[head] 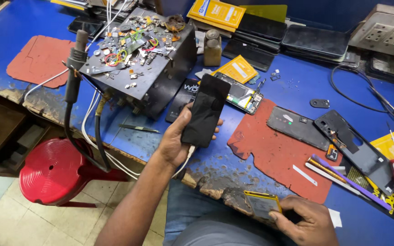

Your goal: The person repairs a smartphone at a cluttered workbench. They remove the old battery from the phone body, connect the phone to a charger and check it as it boots, peel adhesive backing from a replacement battery, fit the new battery into the phone, and press the frame and components back together by hand.

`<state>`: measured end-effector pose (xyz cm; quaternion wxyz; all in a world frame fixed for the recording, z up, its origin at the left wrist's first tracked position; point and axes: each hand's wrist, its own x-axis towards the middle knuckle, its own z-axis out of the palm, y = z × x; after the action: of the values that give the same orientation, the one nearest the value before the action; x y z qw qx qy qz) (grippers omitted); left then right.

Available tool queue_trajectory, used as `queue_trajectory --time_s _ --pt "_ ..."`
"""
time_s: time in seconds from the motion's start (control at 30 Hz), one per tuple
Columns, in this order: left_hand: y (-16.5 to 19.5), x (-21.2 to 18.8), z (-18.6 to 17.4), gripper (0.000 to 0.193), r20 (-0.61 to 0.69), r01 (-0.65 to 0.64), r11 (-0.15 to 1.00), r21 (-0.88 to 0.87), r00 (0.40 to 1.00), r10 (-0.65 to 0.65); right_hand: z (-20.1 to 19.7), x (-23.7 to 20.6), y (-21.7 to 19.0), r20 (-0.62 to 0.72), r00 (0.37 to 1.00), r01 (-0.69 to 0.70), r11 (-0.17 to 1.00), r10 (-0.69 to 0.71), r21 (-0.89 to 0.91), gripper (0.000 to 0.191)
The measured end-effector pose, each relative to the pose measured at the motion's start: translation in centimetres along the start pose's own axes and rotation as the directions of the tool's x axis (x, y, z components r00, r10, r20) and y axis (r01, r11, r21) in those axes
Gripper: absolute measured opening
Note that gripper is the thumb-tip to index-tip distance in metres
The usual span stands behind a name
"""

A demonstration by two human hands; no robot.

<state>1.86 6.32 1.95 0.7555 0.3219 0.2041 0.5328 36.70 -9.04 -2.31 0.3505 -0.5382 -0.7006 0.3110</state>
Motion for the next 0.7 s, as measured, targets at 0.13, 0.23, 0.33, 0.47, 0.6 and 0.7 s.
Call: queue_trajectory --time_s 0.13,0.23,0.33,0.47,0.6,0.7 --pt "-0.1 -0.2 0.0 0.067 -0.008 0.005 1.000 0.011 1.000 -0.005 0.1 -0.9 1.4 0.016 0.978 -0.200 0.917 0.208 0.345 0.018" --pt "-0.1 -0.3 0.1 0.068 -0.008 0.005 1.000 0.024 1.000 -0.004 -0.6 -0.7 1.1 -0.004 0.992 -0.084 0.666 0.130 0.741 0.019" --pt "-0.1 -0.4 0.4 0.067 -0.007 0.004 1.000 0.020 1.000 -0.004 -0.8 0.0 0.0 -0.034 0.973 -0.074 0.452 0.227 0.889 0.034" --pt "-0.1 -0.6 0.7 0.067 -0.045 0.013 0.999 0.049 0.999 -0.011 -0.4 0.6 -1.4 -0.074 0.934 -0.113 0.485 0.350 0.867 0.035" --pt "-0.2 -0.6 0.9 0.065 -0.070 0.011 0.998 0.061 0.997 -0.007 0.2 0.4 -2.1 -0.055 0.928 -0.159 0.525 0.370 0.836 0.025" --pt "-0.5 -0.8 1.1 0.065 -0.076 0.015 0.997 0.070 0.997 -0.010 0.3 0.1 -2.3 -0.037 0.914 -0.209 0.547 0.404 0.810 0.024"
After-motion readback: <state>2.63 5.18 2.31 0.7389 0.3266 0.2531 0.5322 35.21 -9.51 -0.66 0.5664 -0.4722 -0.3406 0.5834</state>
